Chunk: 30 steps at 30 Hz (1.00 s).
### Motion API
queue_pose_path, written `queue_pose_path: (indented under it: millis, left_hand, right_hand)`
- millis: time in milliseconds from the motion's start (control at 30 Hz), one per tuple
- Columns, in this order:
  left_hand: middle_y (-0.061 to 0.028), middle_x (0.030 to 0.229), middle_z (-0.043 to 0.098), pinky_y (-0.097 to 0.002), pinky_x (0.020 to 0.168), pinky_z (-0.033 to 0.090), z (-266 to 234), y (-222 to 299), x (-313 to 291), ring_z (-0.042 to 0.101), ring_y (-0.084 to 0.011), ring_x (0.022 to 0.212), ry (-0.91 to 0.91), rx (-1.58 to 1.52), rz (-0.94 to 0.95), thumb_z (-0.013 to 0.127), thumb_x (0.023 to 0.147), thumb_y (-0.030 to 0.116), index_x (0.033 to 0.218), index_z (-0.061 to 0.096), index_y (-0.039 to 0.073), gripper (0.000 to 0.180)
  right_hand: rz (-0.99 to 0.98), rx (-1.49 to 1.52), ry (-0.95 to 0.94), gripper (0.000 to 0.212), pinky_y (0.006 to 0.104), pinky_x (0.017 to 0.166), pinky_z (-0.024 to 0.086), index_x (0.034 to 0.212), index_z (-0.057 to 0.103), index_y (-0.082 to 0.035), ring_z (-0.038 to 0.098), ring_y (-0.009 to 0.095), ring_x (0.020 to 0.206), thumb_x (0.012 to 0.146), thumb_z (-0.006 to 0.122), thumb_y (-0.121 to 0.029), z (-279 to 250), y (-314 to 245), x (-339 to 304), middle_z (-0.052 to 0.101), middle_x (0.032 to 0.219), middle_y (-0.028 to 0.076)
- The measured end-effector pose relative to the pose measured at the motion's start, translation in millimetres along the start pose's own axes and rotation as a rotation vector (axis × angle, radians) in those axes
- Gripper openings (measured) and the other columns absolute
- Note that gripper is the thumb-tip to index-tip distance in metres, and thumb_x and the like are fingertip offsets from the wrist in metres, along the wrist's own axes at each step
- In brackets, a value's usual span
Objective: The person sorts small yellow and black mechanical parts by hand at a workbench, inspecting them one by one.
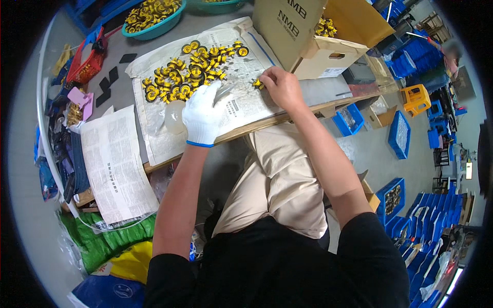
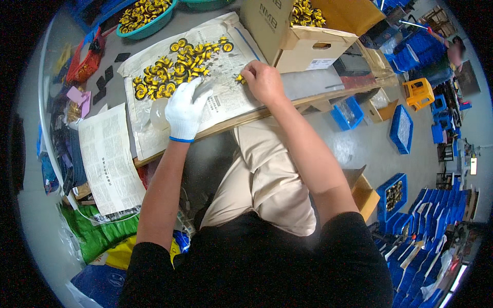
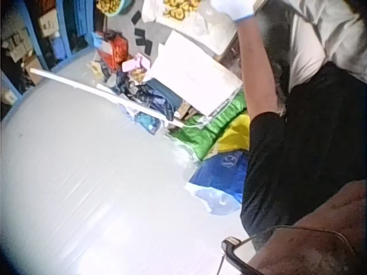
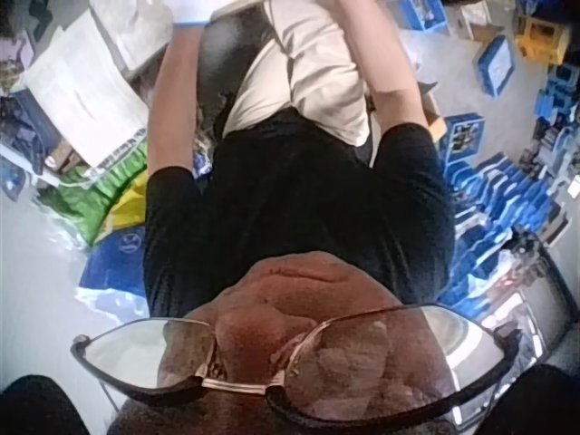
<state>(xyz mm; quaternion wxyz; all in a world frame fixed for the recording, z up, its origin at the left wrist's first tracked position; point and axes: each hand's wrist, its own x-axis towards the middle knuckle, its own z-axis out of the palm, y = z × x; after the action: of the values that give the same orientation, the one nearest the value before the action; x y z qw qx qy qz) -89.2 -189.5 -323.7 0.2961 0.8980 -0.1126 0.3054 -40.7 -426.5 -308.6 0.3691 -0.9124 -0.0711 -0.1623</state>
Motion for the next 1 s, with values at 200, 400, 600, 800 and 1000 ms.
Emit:
queue_pose_path:
  millis: [200,400,600,800,1000]
  left_hand:
    - [-0.0093,0.099,0.071,-0.0388,0.078,0.055,2,1,1,0.07,-0.0302,0.089,0.049,0.002,0.07,0.081,0.085,0.032,0.115,0.075,0.011,0.038]
    - [-0.0096,0.098,0.071,-0.0396,0.077,0.055,3,-2,0,0.07,-0.0305,0.088,0.082,0.027,0.111,0.081,0.085,0.031,0.114,0.075,0.01,0.037]
    - [-0.0099,0.099,0.072,-0.0402,0.077,0.056,1,0,0,0.07,-0.0305,0.088,0.06,0.026,0.095,0.081,0.085,0.032,0.113,0.075,0.01,0.036]
    - [-0.0092,0.099,0.071,-0.0397,0.079,0.056,-1,4,1,0.07,-0.0305,0.09,0.039,0.019,0.071,0.081,0.085,0.032,0.113,0.075,0.01,0.036]
    - [-0.0077,0.103,0.07,-0.0423,0.079,0.055,1,-1,0,0.068,-0.0301,0.095,0.03,0.039,0.077,0.081,0.082,0.035,0.117,0.074,0.015,0.041]
  right_hand:
    - [0.054,0.082,-0.064,0.018,0.0417,0.073,0.056,0.093,0.074,-0.005,0.07,0.034,0.076,0.089,0.075,-0.022,-3,3,-1,0.074,0.084,0.014]
    - [-0.152,0.067,-0.144,0.024,0.0352,0.07,0.054,0.097,0.073,-0.005,0.065,0.022,0.074,0.083,0.084,-0.021,-1,-13,-6,0.068,0.086,0.009]
    - [-0.207,-0.04,-0.104,0.028,0.0362,0.072,0.054,0.099,0.074,-0.005,0.066,0.023,0.077,0.082,0.085,-0.024,2,-17,-8,0.069,0.09,0.011]
    - [-0.016,0.121,-0.127,0.018,0.0335,0.072,0.054,0.097,0.076,-0.003,0.067,0.019,0.073,0.09,0.079,-0.019,-7,-1,-11,0.074,0.086,0.011]
    - [-0.081,0.056,-0.148,0.015,0.0407,0.075,0.055,0.092,0.077,-0.005,0.07,0.032,0.081,0.085,0.076,-0.018,-5,-6,-13,0.073,0.091,0.015]
